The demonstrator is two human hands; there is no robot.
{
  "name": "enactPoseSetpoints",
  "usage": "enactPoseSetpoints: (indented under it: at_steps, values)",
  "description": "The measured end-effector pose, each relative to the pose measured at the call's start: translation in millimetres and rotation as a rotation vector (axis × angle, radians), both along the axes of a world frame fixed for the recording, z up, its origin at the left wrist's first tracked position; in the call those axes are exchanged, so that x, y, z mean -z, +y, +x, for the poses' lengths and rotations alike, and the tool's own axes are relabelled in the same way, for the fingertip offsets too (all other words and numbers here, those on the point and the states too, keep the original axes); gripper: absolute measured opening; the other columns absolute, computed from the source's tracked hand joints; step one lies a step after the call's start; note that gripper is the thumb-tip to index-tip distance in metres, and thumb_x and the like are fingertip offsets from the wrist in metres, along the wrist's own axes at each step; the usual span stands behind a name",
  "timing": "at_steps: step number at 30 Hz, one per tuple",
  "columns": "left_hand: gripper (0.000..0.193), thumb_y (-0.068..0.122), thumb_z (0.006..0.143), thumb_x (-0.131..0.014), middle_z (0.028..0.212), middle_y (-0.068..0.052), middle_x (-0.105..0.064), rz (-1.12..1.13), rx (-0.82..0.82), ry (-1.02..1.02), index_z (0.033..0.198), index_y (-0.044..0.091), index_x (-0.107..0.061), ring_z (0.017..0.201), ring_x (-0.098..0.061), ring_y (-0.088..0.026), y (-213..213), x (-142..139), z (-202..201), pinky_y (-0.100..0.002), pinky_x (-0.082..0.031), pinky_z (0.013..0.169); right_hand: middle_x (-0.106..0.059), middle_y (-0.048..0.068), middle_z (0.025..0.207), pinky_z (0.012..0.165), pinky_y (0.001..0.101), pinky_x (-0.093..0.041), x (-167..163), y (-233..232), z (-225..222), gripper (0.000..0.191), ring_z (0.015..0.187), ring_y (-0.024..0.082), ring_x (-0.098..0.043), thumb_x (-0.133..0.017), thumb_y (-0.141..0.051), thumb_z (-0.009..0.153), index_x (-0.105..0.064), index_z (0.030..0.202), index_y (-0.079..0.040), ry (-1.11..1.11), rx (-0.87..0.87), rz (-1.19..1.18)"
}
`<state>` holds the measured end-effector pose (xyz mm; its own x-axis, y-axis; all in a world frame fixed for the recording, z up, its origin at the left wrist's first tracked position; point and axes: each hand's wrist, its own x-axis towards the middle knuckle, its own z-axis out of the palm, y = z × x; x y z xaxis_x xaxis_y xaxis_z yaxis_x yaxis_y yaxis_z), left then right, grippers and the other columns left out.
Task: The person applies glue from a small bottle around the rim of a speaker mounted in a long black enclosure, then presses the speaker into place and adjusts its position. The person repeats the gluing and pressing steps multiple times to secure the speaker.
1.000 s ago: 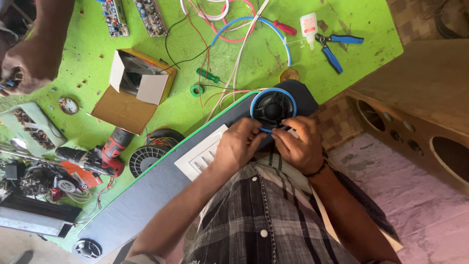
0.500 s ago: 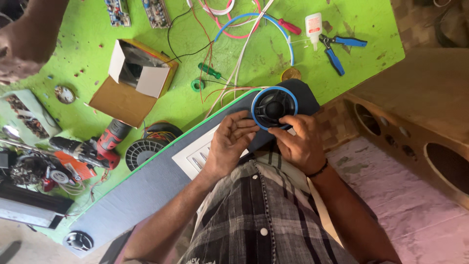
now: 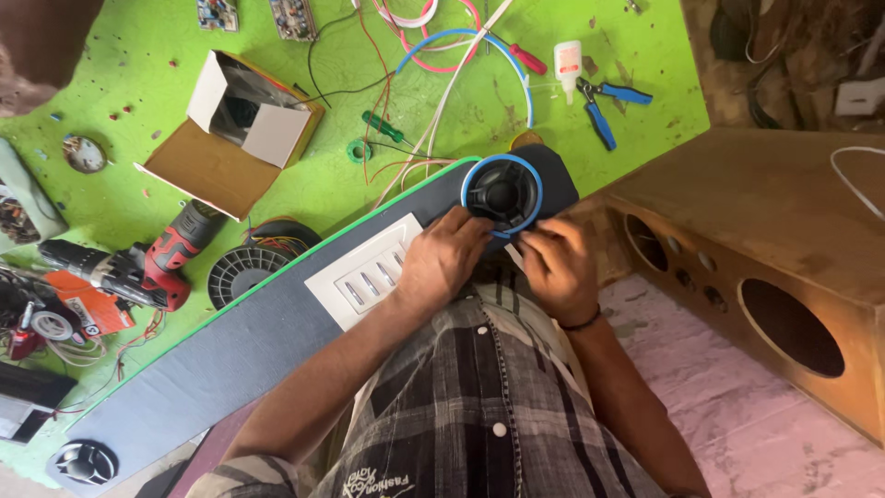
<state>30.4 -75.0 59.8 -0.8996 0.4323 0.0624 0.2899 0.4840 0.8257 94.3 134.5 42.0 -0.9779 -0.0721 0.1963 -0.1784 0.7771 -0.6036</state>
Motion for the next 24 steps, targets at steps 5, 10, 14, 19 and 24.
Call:
enactPoseSetpoints:
  at_steps: [5,10,14,19,24]
  values:
    - [0.015,0.012,0.088,-0.074,0.093,-0.009,-0.062,-0.049,0.092,0.094,0.101,0.009,-0.067,0.083,-0.068,-0.028,-1,9,-3,-0.04,-0.057,0.07,-0.064,0.011,0.111,0.083,0.0385,-0.055,-6,-9,-18,0.02,0.1,0.029,-0.064,-0.084,-0.005,0.083,-0.073,0.101,-0.003,0.106,-0.126,0.119]
    - [0.016,0.011,0.091,-0.076,0.095,-0.01,-0.066,-0.078,0.079,-0.081,0.105,0.007,-0.068,0.083,-0.07,-0.025,1,5,14,-0.037,-0.057,0.07,-0.063,0.01,0.111,0.084,0.0436,-0.053,-15,-20,-25,0.022,0.103,0.031,-0.063,-0.084,-0.006,0.08,-0.067,0.095,-0.005,0.102,-0.072,0.188]
    - [0.047,0.007,0.092,-0.07,0.105,-0.009,-0.071,0.379,-0.039,-0.834,0.136,-0.001,-0.054,0.082,-0.071,-0.014,4,5,38,-0.027,-0.058,0.07,-0.06,0.011,0.115,0.084,0.0443,-0.053,-13,-28,-19,0.024,0.104,0.034,-0.059,-0.082,-0.002,0.078,-0.067,0.096,-0.004,0.024,0.018,0.109]
    - [0.06,-0.001,0.09,-0.063,0.111,-0.007,-0.065,0.746,-0.145,-1.09,0.147,-0.008,-0.044,0.087,-0.064,-0.009,15,18,50,-0.024,-0.053,0.073,-0.058,0.015,0.121,0.082,0.0415,-0.053,-11,-9,-21,0.027,0.1,0.028,-0.061,-0.084,-0.004,0.084,-0.07,0.107,-0.004,0.039,-0.064,0.004]
    - [0.053,-0.001,0.091,-0.056,0.107,-0.006,-0.064,0.764,-0.242,-1.082,0.143,-0.01,-0.048,0.084,-0.065,-0.011,22,20,52,-0.026,-0.055,0.074,-0.058,0.013,0.113,0.076,0.037,-0.053,-19,17,-41,0.028,0.092,0.03,-0.063,-0.085,-0.005,0.083,-0.074,0.108,-0.006,0.013,-0.256,0.0]
